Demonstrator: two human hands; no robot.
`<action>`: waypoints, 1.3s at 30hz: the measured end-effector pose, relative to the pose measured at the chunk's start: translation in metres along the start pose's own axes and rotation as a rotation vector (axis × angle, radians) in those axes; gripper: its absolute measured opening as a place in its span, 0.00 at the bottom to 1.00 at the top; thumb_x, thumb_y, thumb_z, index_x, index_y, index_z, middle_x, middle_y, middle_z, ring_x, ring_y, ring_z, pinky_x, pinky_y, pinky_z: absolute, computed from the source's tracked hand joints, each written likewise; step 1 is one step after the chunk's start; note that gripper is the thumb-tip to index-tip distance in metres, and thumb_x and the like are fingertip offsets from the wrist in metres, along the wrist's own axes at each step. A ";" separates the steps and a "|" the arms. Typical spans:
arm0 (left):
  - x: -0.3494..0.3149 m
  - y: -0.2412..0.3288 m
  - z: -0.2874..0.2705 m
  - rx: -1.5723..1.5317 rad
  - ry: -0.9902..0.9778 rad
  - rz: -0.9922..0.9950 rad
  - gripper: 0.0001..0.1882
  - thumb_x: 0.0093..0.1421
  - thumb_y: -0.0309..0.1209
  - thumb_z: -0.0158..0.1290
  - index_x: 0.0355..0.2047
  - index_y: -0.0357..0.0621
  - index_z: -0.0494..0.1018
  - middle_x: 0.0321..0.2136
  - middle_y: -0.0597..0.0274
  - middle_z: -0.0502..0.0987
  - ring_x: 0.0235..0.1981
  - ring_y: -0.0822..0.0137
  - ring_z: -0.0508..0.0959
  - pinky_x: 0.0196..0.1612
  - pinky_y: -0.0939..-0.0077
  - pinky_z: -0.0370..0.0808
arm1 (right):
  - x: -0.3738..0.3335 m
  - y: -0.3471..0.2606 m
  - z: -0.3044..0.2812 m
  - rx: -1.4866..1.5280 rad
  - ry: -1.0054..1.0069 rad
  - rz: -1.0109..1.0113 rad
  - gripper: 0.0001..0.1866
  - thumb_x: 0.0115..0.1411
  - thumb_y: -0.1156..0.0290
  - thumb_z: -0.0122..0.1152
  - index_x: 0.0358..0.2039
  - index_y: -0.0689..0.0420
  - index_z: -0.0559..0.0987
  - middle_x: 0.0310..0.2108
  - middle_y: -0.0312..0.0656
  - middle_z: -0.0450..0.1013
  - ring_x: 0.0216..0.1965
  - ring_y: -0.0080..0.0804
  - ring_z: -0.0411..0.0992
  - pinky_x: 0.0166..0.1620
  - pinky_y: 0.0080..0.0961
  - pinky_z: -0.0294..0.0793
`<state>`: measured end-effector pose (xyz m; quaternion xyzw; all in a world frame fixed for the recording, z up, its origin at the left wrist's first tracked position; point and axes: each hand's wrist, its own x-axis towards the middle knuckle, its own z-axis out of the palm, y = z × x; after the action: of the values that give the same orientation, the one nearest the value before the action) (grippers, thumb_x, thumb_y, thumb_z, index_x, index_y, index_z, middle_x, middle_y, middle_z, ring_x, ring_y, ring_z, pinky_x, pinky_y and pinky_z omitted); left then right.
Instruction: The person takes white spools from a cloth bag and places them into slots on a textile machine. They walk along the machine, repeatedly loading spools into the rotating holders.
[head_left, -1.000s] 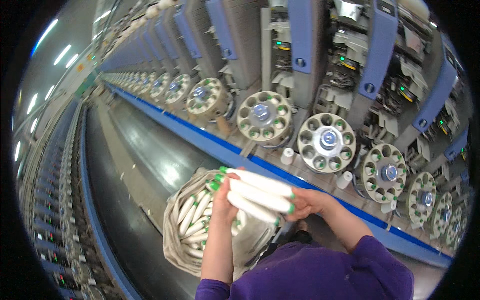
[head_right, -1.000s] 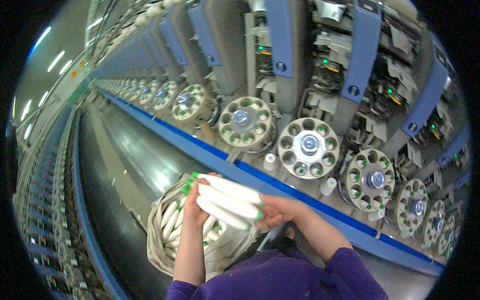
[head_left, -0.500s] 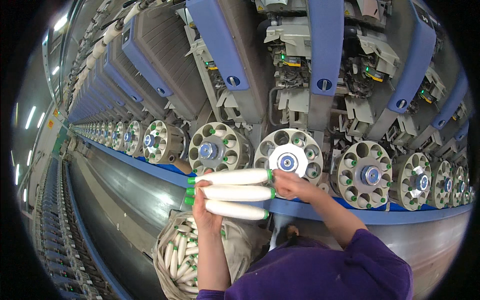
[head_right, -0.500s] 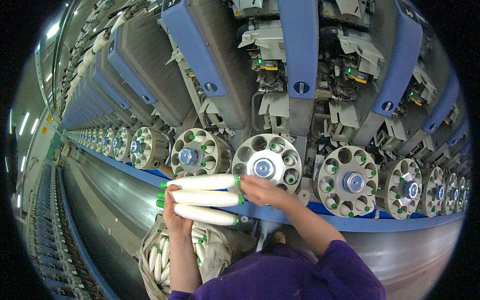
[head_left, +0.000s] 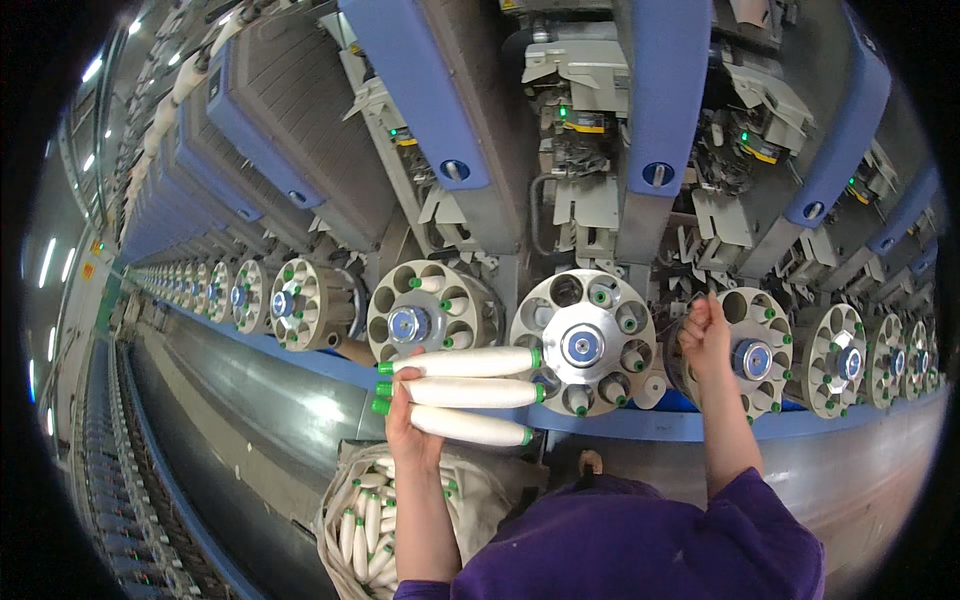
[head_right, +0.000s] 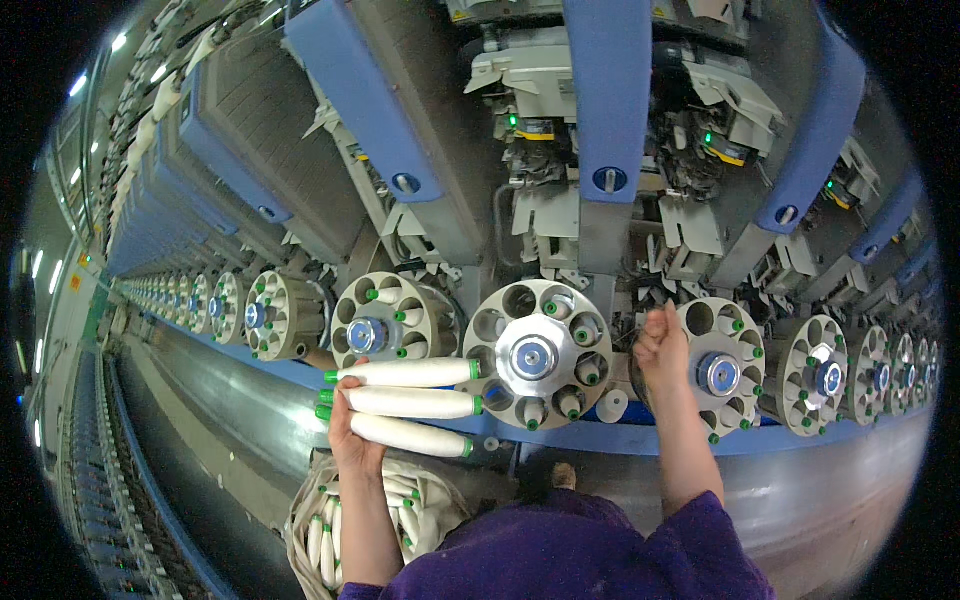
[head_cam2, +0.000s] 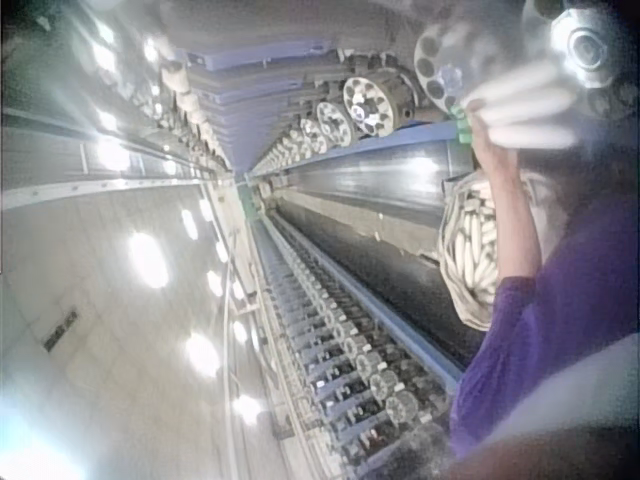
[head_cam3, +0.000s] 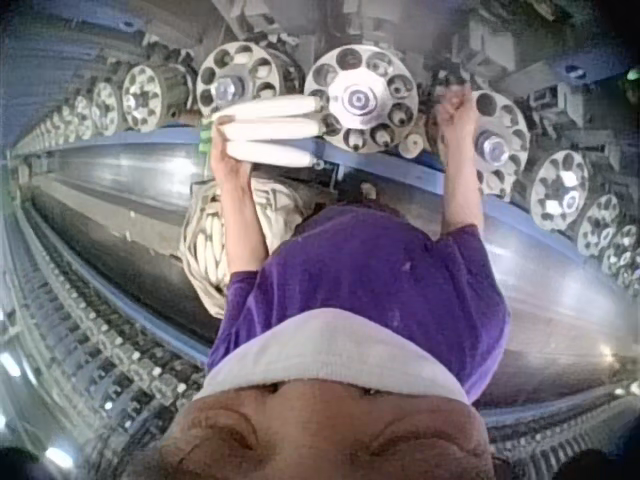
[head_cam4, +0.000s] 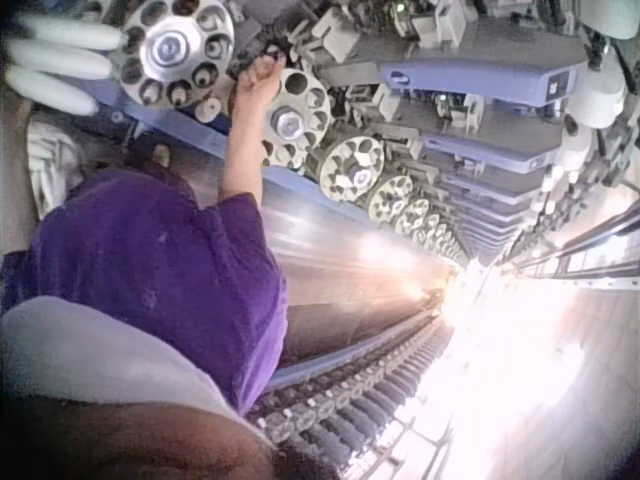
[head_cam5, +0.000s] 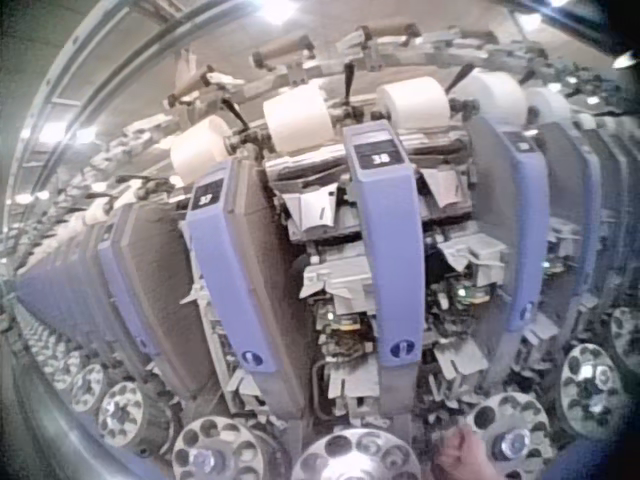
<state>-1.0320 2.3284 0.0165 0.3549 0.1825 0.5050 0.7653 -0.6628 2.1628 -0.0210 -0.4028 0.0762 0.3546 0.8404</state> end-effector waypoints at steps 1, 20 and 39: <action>0.005 -0.002 0.001 -0.016 -0.034 0.004 0.14 0.66 0.42 0.47 0.39 0.44 0.72 0.59 0.51 0.63 0.59 0.52 0.65 0.60 0.50 0.65 | -0.009 0.011 0.016 -0.107 -0.044 -0.007 0.20 0.68 0.52 0.44 0.30 0.53 0.74 0.16 0.25 0.60 0.14 0.14 0.51 0.18 0.14 0.52; 0.066 -0.076 0.003 0.629 -0.252 0.137 0.19 0.53 0.23 0.51 0.47 0.42 0.72 0.61 0.53 0.58 0.63 0.59 0.57 0.64 0.64 0.55 | -0.075 0.050 0.062 -0.477 -0.994 0.133 0.15 0.69 0.62 0.44 0.32 0.60 0.75 0.32 0.38 0.74 0.41 0.29 0.72 0.48 0.27 0.69; -0.014 -0.023 -0.010 -0.206 0.561 0.025 0.14 0.62 0.30 0.49 0.48 0.51 0.65 0.34 0.60 0.73 0.40 0.58 0.75 0.45 0.46 0.76 | -0.042 0.097 0.070 -0.250 -0.618 0.494 0.19 0.68 0.55 0.44 0.28 0.56 0.73 0.31 0.44 0.76 0.23 0.33 0.73 0.41 0.35 0.78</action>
<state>-1.0296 2.3139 -0.0076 0.1243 0.3302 0.6087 0.7106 -0.7687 2.2320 -0.0176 -0.3457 -0.1290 0.6563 0.6581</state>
